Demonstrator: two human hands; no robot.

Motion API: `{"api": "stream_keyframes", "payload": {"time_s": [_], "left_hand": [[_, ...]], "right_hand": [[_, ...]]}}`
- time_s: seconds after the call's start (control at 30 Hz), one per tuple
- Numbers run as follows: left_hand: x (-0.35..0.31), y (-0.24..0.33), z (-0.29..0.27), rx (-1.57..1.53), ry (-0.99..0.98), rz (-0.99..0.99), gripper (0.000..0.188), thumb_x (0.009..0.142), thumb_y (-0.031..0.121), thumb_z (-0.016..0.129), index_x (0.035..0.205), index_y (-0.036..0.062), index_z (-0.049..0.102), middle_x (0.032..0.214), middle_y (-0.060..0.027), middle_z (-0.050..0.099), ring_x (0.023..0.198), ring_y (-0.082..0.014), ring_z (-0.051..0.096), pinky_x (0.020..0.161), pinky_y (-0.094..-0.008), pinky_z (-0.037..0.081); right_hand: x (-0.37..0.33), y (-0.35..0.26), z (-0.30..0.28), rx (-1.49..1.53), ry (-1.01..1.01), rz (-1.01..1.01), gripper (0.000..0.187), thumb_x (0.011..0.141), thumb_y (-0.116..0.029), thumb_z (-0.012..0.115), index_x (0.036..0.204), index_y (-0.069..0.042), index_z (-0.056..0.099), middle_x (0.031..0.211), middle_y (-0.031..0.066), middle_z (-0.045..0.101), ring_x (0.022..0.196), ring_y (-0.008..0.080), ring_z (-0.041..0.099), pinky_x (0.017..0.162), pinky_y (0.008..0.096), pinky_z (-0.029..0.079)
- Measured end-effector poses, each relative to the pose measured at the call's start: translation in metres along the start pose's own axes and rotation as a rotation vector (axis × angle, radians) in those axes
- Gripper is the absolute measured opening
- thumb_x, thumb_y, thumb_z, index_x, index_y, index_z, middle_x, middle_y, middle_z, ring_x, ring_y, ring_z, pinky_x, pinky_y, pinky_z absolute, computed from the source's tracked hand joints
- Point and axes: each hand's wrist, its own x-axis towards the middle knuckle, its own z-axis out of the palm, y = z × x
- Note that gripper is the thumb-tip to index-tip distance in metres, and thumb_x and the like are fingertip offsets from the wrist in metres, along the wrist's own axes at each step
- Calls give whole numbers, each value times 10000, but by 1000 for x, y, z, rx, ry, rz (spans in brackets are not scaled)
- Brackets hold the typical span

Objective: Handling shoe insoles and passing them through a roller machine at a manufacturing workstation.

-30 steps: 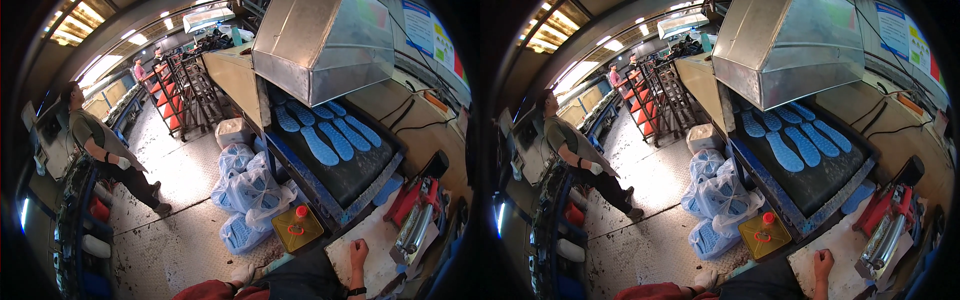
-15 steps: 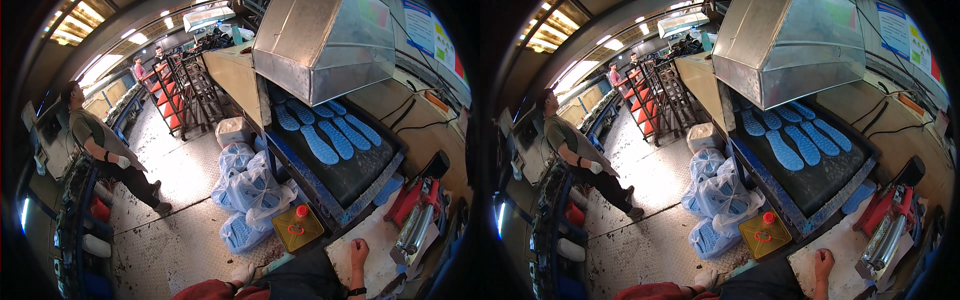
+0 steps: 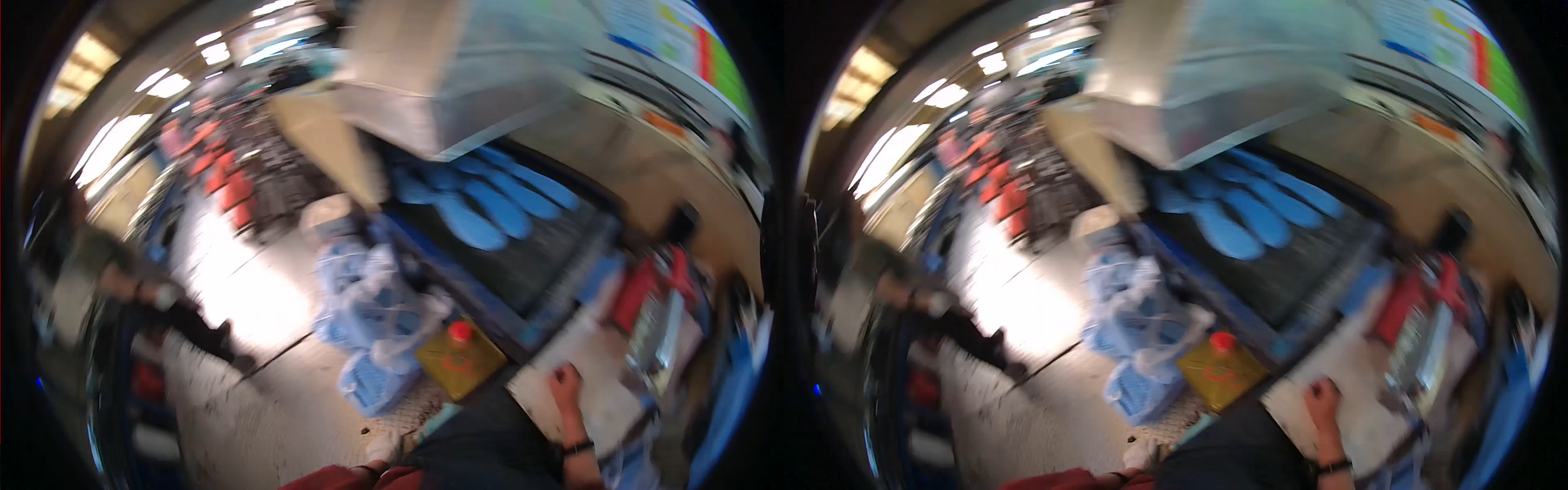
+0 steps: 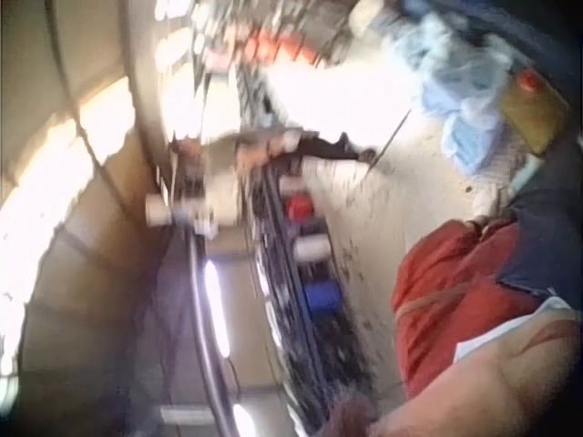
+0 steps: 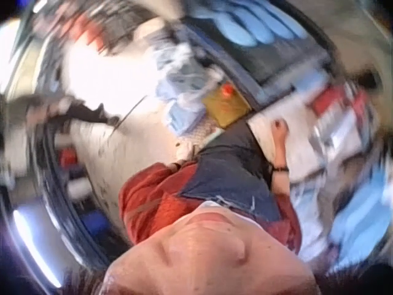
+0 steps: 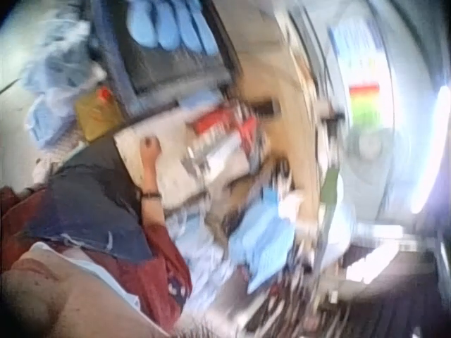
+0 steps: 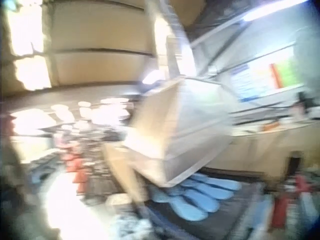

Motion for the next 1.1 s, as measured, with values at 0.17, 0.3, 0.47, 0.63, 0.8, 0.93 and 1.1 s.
{"api": "stream_keyframes", "payload": {"time_s": [0.17,0.3,0.47,0.63,0.8,0.93,1.1], "left_hand": [[17,30,-34,194,-277,42,468,900,372,480,1285,106,474,1172,-228,575,991,-373,622,793,-471,510],[53,83,-51,378,-355,375,480,896,368,486,1305,119,453,1178,-229,570,986,-377,622,789,-475,510],[49,98,-55,478,-412,535,498,891,364,494,1330,136,427,1186,-230,563,978,-381,623,783,-480,509],[40,97,-61,484,-434,561,521,887,360,502,1355,153,401,1194,-231,557,971,-385,624,778,-484,509],[17,68,-73,228,-234,256,548,882,355,510,1380,170,376,1202,-233,550,964,-390,625,772,-489,508],[11,46,-90,-60,37,-72,571,879,352,516,1400,184,355,1208,-234,545,959,-393,626,768,-493,508],[13,33,-95,-300,226,-51,672,871,281,517,1475,309,223,1196,-242,537,996,-432,604,819,-531,481]], "right_hand": [[14,-21,20,-87,-9,-14,125,714,-136,686,747,-50,601,699,131,626,630,271,625,588,380,498],[17,-32,-3,-80,16,17,177,717,-169,698,756,-55,568,691,115,622,647,300,627,602,381,502],[9,-27,-21,-26,5,80,183,776,-207,694,775,-57,590,730,106,639,668,287,631,620,369,499],[21,-33,-9,9,-36,33,164,813,-227,645,865,-72,640,795,118,670,745,306,652,686,403,512],[14,-15,13,41,-35,-36,138,820,-165,642,866,-41,680,790,141,663,715,272,639,654,387,498],[-4,17,-8,22,41,83,84,766,-80,681,813,-11,671,708,127,646,631,232,615,614,348,494],[-5,-3,-20,45,-37,132,105,780,-101,687,800,-4,653,667,86,612,596,172,574,598,309,476]]}}
